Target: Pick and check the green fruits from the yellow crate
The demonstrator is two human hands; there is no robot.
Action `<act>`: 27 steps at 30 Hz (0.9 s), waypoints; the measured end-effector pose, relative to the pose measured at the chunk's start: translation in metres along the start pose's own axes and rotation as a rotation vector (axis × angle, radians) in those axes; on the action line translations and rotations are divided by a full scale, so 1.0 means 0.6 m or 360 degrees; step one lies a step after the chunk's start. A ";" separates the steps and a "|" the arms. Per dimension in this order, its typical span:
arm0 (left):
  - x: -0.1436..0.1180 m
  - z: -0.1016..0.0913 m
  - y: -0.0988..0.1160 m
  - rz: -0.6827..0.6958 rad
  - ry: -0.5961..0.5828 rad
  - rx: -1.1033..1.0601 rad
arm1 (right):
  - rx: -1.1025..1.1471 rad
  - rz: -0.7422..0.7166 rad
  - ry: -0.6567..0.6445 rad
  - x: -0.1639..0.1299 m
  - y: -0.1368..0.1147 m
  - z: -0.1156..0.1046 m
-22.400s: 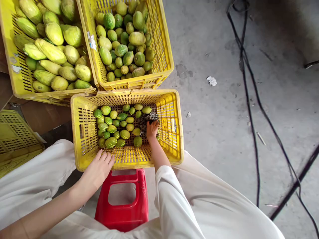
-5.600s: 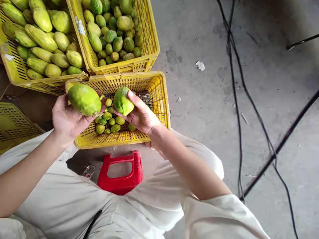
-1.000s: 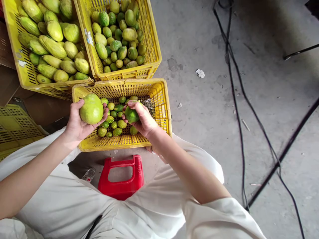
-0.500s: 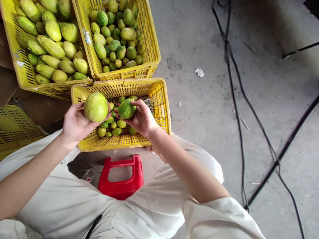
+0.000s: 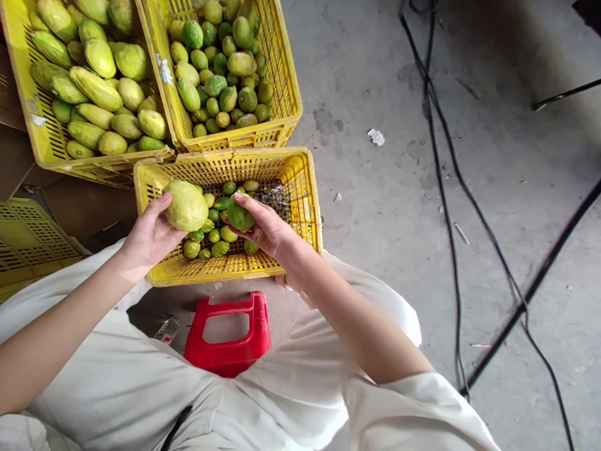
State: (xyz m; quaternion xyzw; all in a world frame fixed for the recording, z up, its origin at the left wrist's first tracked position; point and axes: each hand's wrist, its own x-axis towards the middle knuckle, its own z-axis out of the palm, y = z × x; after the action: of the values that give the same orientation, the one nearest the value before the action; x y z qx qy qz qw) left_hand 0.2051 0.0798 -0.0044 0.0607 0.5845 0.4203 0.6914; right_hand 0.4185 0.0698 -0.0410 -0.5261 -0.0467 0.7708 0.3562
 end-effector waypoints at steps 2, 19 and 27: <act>0.003 0.001 0.000 -0.0024 0.0056 -0.0010 | -0.0028 0.0023 0.0078 0.004 0.005 -0.003; 0.011 -0.011 -0.006 -0.0093 0.0146 0.0186 | 0.0001 0.0298 0.0194 -0.009 0.002 0.018; 0.002 -0.008 0.011 -0.0196 0.0067 -0.0050 | 0.0039 0.0225 0.0094 -0.002 0.009 0.005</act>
State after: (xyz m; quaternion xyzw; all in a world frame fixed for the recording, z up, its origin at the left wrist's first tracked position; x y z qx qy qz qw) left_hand 0.1976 0.0827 -0.0028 0.0048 0.5948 0.3873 0.7044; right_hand 0.4131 0.0660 -0.0414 -0.5464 0.0104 0.7786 0.3085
